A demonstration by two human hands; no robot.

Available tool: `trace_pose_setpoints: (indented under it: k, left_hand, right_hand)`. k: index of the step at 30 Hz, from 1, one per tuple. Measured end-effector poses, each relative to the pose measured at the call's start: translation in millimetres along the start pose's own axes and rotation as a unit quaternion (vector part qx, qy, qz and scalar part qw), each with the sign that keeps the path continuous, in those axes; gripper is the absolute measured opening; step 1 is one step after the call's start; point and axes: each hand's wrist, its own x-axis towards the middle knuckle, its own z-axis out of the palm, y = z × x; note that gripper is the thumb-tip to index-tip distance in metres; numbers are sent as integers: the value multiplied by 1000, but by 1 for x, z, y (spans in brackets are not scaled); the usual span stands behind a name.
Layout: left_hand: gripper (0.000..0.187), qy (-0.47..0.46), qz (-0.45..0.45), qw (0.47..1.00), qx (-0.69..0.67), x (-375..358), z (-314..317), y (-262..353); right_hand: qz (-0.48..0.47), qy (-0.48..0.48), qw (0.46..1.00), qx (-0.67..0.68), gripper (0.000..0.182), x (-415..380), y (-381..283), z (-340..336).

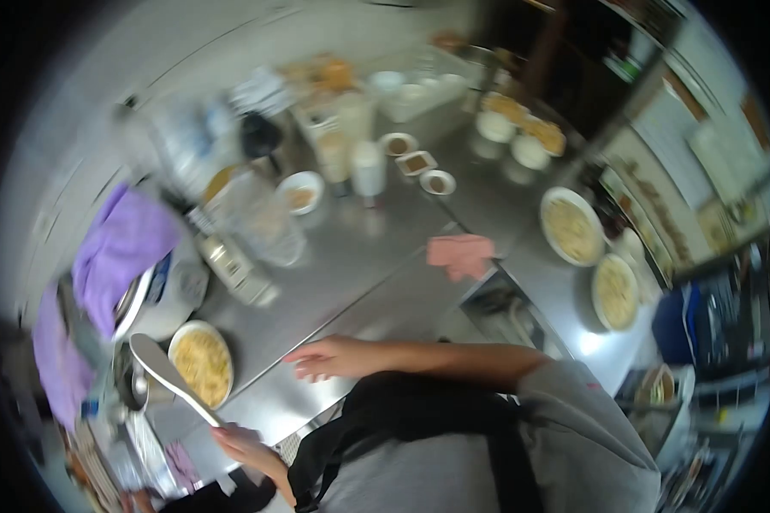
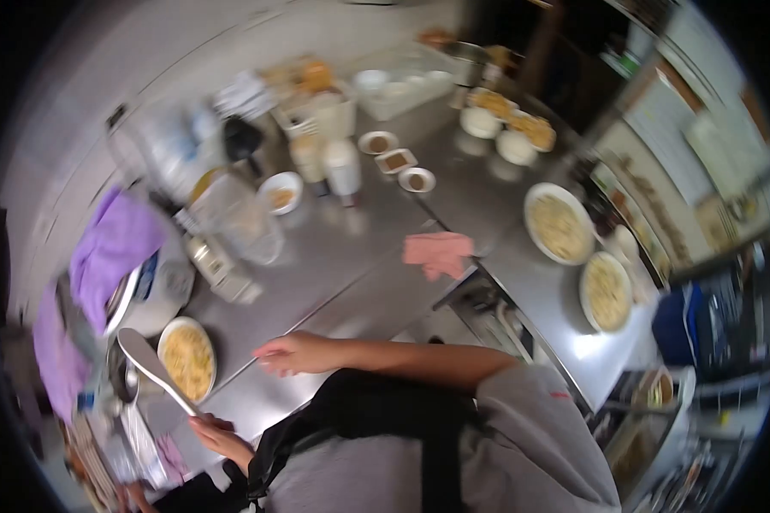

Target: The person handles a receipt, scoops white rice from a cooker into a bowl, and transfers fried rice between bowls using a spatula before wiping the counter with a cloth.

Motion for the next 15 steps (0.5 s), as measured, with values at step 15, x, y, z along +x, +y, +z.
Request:
trace_pose_setpoints:
  k: [15]
  left_hand:
    - [32,-780,75,621,-18,-273,298,58]
  right_hand:
    - [-17,644,564,-517,54,-354,3,-205]
